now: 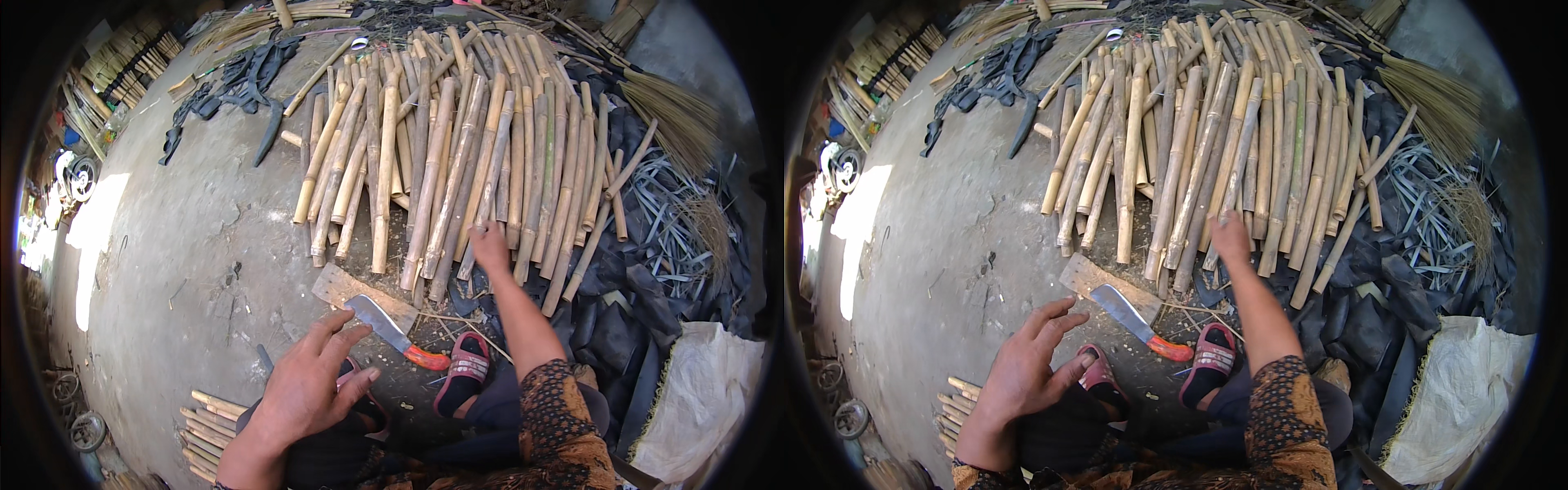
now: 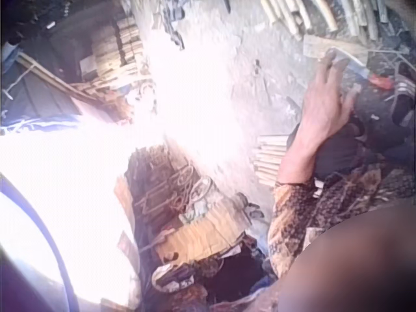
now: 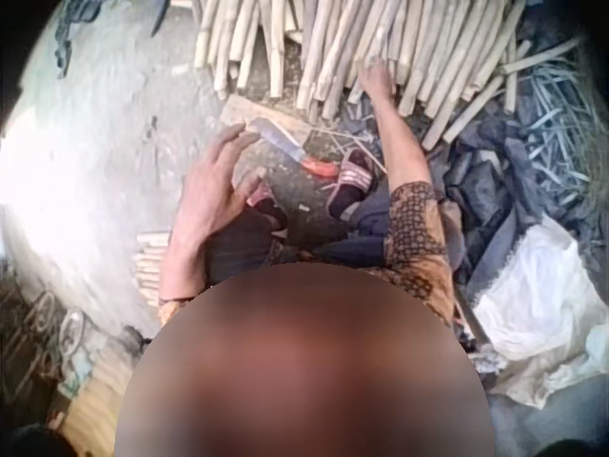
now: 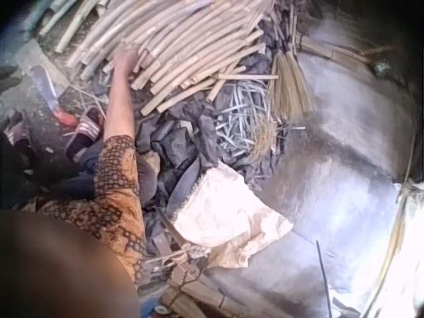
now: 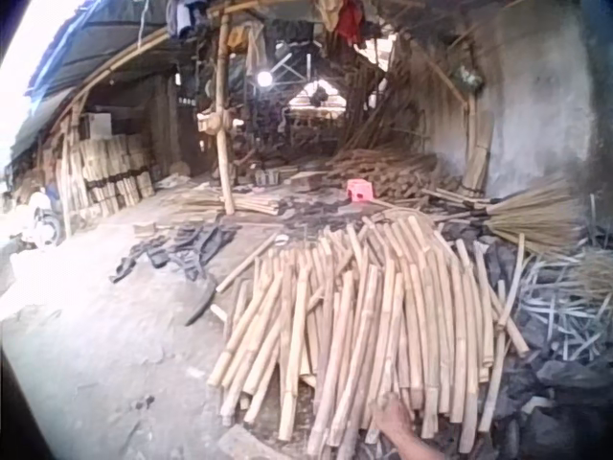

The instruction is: The person sits on the floor and repeatedly picks up bamboo sticks, uses a knife to sharpen one end of each stick, and places the finished sticks into a separate pile. The person handles the sticks one at a time and continues the cycle throughout the clip.

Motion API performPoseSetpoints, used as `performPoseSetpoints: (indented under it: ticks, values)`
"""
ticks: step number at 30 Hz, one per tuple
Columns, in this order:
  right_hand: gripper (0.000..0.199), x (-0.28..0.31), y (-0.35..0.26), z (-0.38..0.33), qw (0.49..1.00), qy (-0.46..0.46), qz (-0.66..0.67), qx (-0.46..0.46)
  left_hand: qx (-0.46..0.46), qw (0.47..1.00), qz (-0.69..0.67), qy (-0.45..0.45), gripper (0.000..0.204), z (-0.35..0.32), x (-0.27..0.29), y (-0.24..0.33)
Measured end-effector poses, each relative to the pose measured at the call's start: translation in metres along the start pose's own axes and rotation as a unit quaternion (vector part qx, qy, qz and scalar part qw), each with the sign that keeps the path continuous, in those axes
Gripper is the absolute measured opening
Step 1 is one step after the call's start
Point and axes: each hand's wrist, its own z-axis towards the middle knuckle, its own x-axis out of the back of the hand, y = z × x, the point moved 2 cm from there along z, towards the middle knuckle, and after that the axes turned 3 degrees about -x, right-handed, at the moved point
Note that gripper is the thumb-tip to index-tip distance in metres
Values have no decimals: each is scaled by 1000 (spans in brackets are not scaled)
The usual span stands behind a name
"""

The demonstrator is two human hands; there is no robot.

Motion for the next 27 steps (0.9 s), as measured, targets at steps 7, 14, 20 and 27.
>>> performPoseSetpoints:
  ticks: [7, 14, 20, 27]
  values:
    - [84, -104, -27, -40, 998, -26, -53, -34, 35, 999, 13, -20, 49, -2, 5, -8]
    - [61, -106, 1, -19, 988, -27, 87, -125, 19, 1000, -3, -3, 50, -8, 13, -20]
    - [34, -77, 43, -42, 903, -42, 413, -109, -7, 1000, -1, -1, 50, -12, 15, -18]
    - [60, 34, 87, 7, 936, 330, 115, -44, -18, 1000, -5, -5, 49, -18, 15, -17]
